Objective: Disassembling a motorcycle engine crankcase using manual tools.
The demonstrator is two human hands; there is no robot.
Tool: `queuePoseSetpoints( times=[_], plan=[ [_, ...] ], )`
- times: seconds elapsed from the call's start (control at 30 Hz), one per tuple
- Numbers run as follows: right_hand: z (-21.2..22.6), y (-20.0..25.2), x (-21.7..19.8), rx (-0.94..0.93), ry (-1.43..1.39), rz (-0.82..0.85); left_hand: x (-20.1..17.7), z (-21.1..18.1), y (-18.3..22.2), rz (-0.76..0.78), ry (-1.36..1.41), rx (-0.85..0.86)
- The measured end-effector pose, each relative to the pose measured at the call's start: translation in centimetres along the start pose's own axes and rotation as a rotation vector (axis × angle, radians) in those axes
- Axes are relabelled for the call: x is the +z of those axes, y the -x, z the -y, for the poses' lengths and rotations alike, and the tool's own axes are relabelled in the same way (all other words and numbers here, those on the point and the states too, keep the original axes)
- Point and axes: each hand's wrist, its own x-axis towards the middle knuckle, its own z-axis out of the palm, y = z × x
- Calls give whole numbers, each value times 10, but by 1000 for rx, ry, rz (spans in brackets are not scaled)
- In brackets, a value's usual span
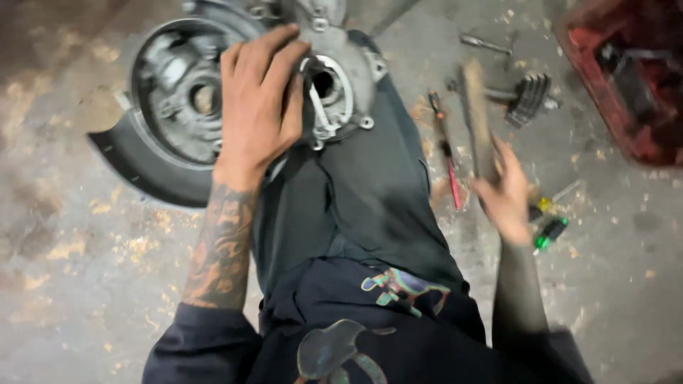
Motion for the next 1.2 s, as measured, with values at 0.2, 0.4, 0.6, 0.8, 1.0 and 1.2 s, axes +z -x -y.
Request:
queuePoseSetpoints(
  times=[0.2,0.4,0.6,0.8,1.0,1.2],
  plan=[
    [-132,-89,27,-240,0,45,10,-17,-6,234,61,81],
    [-172,-139,37,-447,425,145,11,-20,-7,264,-51,68],
    [-198,-145,70,-322,899,-97,13,-19,-4,264,-45,58],
    [-250,-120,124,-47,938,-350,14,-23,-7,297,-69,51],
    [-243,-136,114,12,773,-299,15,-22,-5,319,-105,35],
    [-200,-174,85,-359,366,-260,15,-20,-5,324,-125,28]
  ],
)
